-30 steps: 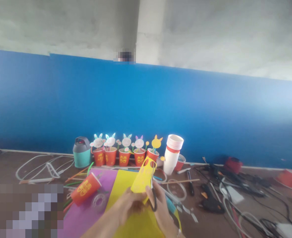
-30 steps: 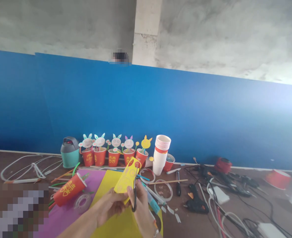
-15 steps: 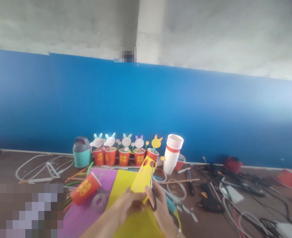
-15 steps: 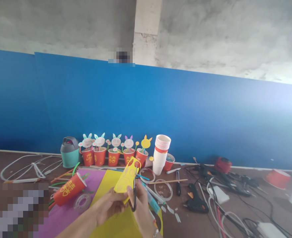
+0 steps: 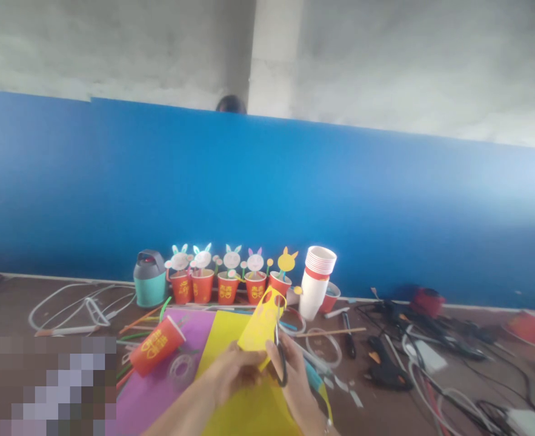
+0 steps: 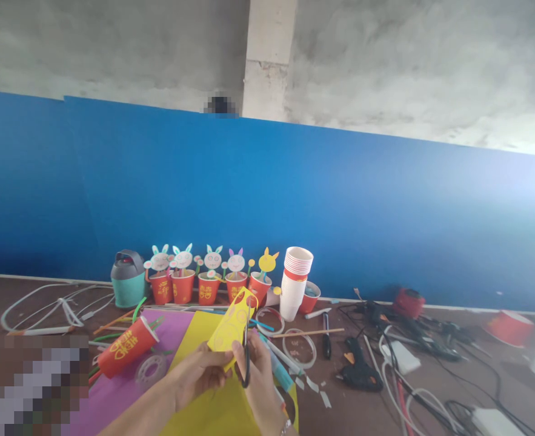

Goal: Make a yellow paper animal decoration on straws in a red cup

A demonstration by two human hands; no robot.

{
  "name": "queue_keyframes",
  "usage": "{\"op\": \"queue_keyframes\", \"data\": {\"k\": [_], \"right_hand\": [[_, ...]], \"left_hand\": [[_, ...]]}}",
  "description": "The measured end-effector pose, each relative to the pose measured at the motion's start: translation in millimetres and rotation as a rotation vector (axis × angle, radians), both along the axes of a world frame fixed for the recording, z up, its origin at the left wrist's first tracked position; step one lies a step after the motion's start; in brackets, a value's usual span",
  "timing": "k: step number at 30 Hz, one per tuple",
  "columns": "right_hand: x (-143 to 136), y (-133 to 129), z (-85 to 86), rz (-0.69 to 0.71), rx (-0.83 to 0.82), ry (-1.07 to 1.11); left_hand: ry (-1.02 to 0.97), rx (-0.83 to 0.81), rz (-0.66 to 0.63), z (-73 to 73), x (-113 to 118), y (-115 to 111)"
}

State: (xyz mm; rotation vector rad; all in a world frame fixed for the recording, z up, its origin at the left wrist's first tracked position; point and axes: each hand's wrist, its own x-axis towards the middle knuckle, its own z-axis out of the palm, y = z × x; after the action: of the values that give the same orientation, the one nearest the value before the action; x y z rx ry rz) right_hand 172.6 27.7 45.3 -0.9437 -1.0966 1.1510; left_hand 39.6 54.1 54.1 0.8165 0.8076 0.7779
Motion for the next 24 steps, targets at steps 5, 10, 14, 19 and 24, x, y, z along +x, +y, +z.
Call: {"op": "queue_keyframes", "data": {"k": [5, 10, 14, 19, 24], "right_hand": [[-1.3, 0.7, 3.7, 0.004, 0.04, 0.001], [-1.5, 2.7, 2.6, -0.019, 0.047, -0.006], [-0.3, 4.2, 0.6, -0.005, 0.063, -0.008], [0.4, 4.3, 0.2, 0.003, 0.059, -0.026], [0.2, 7.2, -3.8, -0.06, 0.046, -0.013]], "left_hand": [[-0.022, 0.0, 0.018, 0.5, -0.6, -0.2], [-0.014, -0.011, 0.03, 1.0, -2.4, 1.9], [-0.029, -0.008, 0.051, -0.4, -5.0, 5.1], [-0.044, -0.015, 0.058, -1.6, -6.6, 6.4], [-0.031, -0.004, 0.049, -0.8, -7.3, 6.1]]}}
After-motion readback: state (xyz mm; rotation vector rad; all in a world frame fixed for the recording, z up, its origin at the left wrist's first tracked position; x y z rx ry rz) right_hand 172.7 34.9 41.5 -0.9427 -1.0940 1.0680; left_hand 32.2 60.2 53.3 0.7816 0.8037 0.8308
